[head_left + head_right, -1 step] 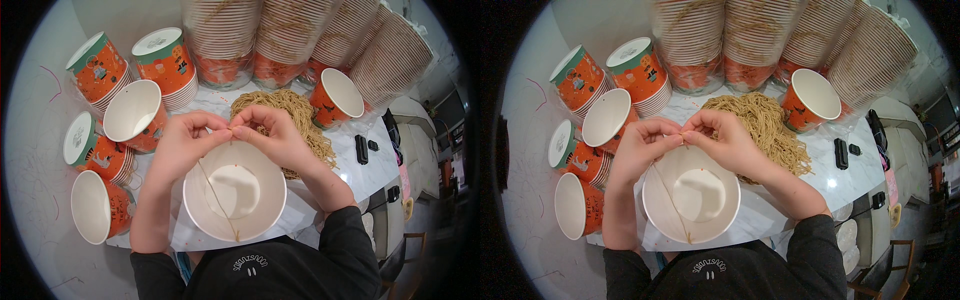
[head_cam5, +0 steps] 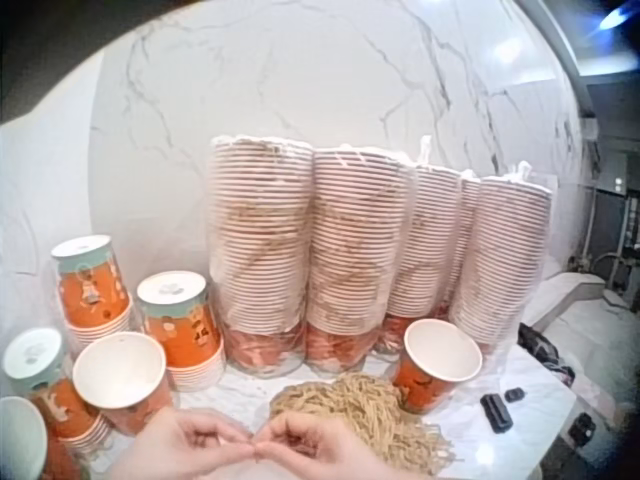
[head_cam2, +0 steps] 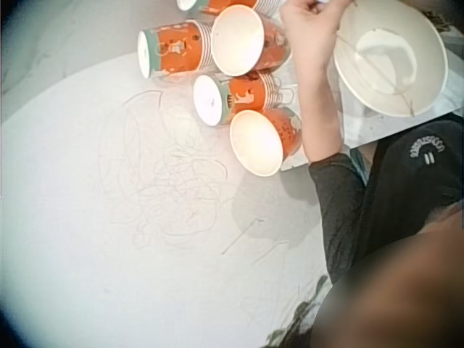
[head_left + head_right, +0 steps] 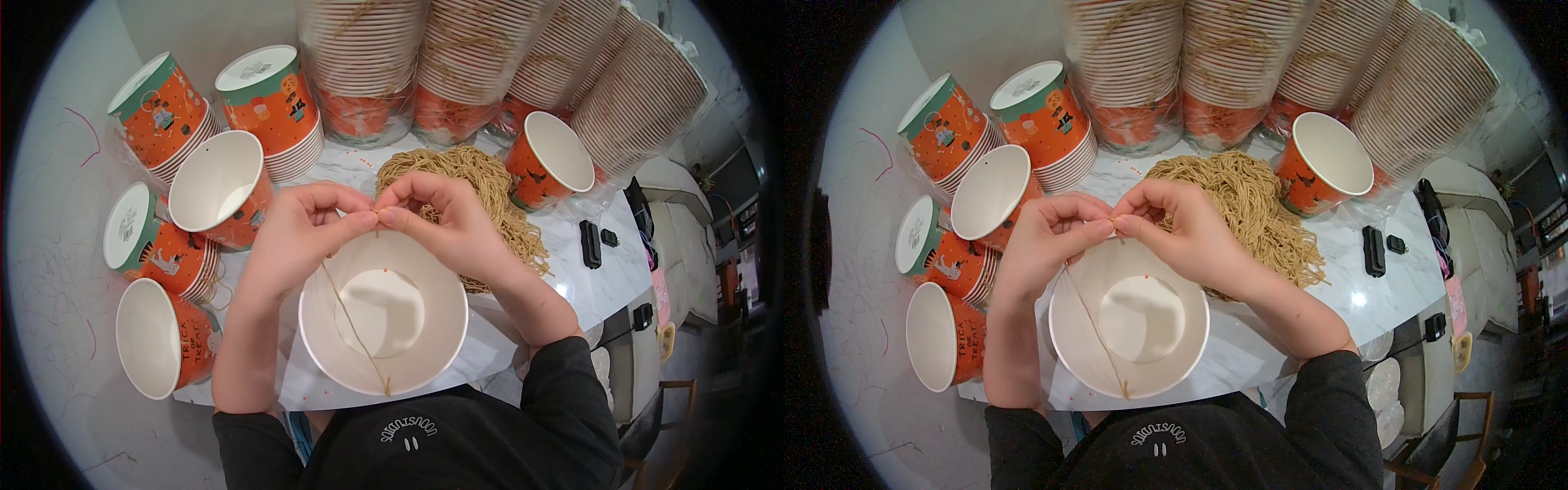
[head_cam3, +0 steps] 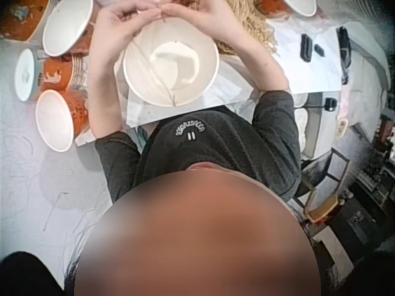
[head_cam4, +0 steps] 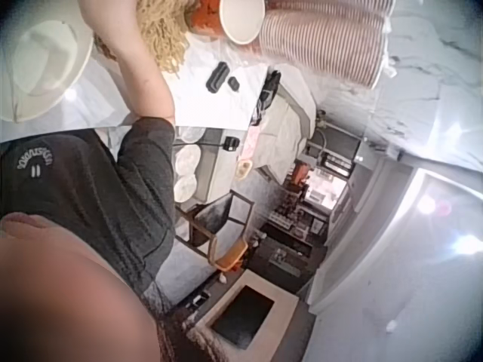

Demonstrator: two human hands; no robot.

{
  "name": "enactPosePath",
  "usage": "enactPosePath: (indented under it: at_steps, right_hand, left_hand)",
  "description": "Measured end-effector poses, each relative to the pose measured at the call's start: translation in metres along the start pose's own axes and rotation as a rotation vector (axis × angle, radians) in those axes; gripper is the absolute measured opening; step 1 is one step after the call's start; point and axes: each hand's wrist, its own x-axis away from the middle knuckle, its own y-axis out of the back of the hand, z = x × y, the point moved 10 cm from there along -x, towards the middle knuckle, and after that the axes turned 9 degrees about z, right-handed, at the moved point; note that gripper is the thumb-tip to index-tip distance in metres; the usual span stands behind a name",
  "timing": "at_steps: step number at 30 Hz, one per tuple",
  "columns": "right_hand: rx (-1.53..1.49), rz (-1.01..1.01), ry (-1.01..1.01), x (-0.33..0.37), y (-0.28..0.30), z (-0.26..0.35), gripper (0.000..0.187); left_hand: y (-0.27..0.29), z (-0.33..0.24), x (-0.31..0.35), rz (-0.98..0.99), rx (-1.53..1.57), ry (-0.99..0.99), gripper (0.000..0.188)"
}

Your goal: Secure stacks of paper cups using rubber bands.

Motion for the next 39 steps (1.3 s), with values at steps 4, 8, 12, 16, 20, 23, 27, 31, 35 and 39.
enactPosePath:
  at_steps: [4, 8, 12, 16, 20, 23, 27, 31, 35, 39]
  right_hand:
    - [0.081, -0.049, 0.047, 0.004, -0.001, 0.007, 0.012]
    - [0.244, -0.091, 0.086, 0.006, 0.001, 0.013, 0.016]
    - [0.439, -0.095, 0.091, 0.006, 0.001, 0.018, 0.014]
    - [0.471, -0.103, 0.144, 0.007, -0.002, 0.019, 0.013]
    - [0.551, -0.114, 0.249, 0.008, -0.005, 0.030, 0.012]
    - [0.577, -0.113, 0.247, 0.008, -0.004, 0.031, 0.011]
    - [0.655, -0.030, 0.184, 0.007, -0.008, 0.029, 0.009]
    - [0.646, -0.006, 0.156, 0.007, -0.008, 0.029, 0.013]
    - [0.508, -0.060, 0.181, 0.008, -0.006, 0.033, 0.018]
    - [0.480, -0.113, 0.376, 0.013, -0.010, 0.044, 0.022]
  left_hand:
    - [-0.001, 0.002, 0.000, 0.066, 0.029, 0.018, 0.014]
    - [0.001, 0.003, 0.001, 0.033, 0.048, 0.051, 0.011]
    - [0.000, 0.005, 0.002, 0.050, 0.031, 0.079, 0.012]
    - [-0.003, -0.001, 0.002, 0.045, 0.019, 0.066, 0.012]
    - [0.005, -0.005, 0.005, 0.012, -0.061, 0.062, 0.008]
    - [0.013, -0.009, 0.008, -0.016, -0.162, 0.002, 0.004]
    - [0.013, -0.015, 0.012, -0.038, -0.291, -0.041, 0.004]
    - [0.012, -0.022, 0.016, -0.077, -0.357, 0.011, 0.004]
    - [0.002, -0.034, 0.023, -0.094, -0.145, -0.057, 0.015]
    - [-0.021, -0.054, 0.025, 0.045, 0.068, -0.250, 0.026]
